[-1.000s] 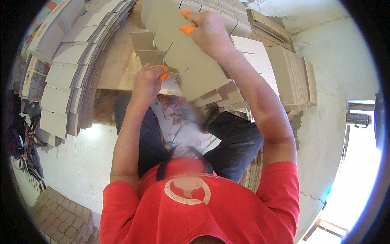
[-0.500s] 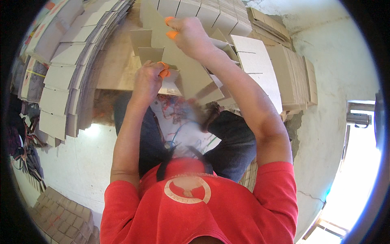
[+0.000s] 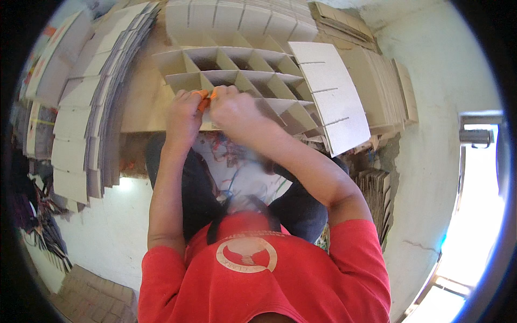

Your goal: The person sits on the floor and repeatedly picks up flat cardboard sheets, folds them along pre-scored lines to form partitioned dividers, and stacks the finished units. The person handles the cardboard by hand without visible tools.

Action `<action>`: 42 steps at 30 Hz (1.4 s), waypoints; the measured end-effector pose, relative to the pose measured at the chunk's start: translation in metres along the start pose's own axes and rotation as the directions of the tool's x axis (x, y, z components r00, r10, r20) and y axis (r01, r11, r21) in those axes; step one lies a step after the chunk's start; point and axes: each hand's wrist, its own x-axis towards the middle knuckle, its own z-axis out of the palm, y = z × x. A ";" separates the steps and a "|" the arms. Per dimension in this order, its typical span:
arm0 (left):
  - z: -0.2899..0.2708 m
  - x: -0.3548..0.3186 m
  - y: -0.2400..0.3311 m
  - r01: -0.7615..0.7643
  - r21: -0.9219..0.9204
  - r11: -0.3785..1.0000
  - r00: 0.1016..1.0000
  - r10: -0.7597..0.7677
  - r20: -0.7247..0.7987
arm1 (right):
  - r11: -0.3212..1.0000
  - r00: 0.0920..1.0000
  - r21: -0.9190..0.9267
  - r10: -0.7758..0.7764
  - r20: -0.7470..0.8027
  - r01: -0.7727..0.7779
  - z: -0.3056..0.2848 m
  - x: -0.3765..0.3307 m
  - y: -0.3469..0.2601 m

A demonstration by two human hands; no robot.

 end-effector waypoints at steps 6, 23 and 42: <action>-0.011 0.025 0.020 -0.122 0.152 0.981 0.991 0.113 0.068 | 0.952 0.926 0.298 0.177 -0.333 -0.075 -0.009 -0.015 0.064; 0.073 0.178 0.002 -0.244 0.343 0.907 0.735 -0.057 0.675 | -0.023 0.300 0.802 0.921 0.250 -0.596 -0.042 -0.218 0.292; -0.149 0.083 0.064 -0.148 0.755 0.639 0.964 0.262 -0.033 | 0.321 0.165 0.502 0.929 -0.331 -0.803 -0.028 -0.271 0.419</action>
